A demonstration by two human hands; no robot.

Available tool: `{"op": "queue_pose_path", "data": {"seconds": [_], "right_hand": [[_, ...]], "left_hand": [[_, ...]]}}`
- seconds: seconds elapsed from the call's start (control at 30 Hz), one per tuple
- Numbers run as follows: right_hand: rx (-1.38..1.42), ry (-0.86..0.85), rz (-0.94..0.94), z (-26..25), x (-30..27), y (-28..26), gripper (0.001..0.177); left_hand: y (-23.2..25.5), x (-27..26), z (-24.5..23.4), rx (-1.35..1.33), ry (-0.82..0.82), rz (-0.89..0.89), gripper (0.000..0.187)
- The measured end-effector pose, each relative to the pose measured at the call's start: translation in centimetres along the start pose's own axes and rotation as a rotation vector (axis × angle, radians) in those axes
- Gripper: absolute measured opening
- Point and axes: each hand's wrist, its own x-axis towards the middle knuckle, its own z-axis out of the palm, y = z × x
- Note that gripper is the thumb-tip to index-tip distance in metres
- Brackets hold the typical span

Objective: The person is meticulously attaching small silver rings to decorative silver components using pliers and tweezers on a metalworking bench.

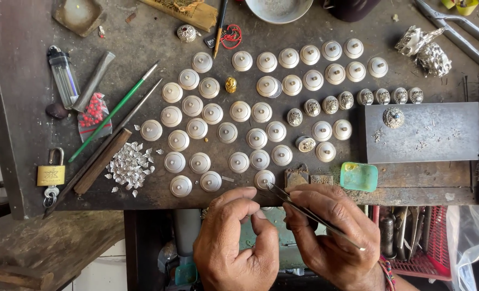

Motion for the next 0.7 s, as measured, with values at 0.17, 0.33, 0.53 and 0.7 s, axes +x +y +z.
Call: {"op": "queue_pose_path", "data": {"seconds": [0.17, 0.33, 0.53, 0.7], "right_hand": [[-0.070, 0.014, -0.051, 0.2, 0.0, -0.2, 0.015], [-0.071, 0.009, -0.055, 0.2, -0.1, -0.1, 0.016], [0.030, 0.041, -0.021, -0.3, 0.0, -0.6, 0.015], [0.044, 0.073, -0.083, -2.4, 0.0, -0.5, 0.014]], "left_hand": [[0.0, 0.0, 0.0, 0.001, 0.023, 0.014, 0.010], [-0.1, 0.1, 0.1, -0.002, 0.042, 0.024, 0.009], [0.5, 0.3, -0.3, -0.032, 0.056, 0.009, 0.005], [1.0, -0.4, -0.7, -0.064, 0.008, -0.028, 0.005]]}}
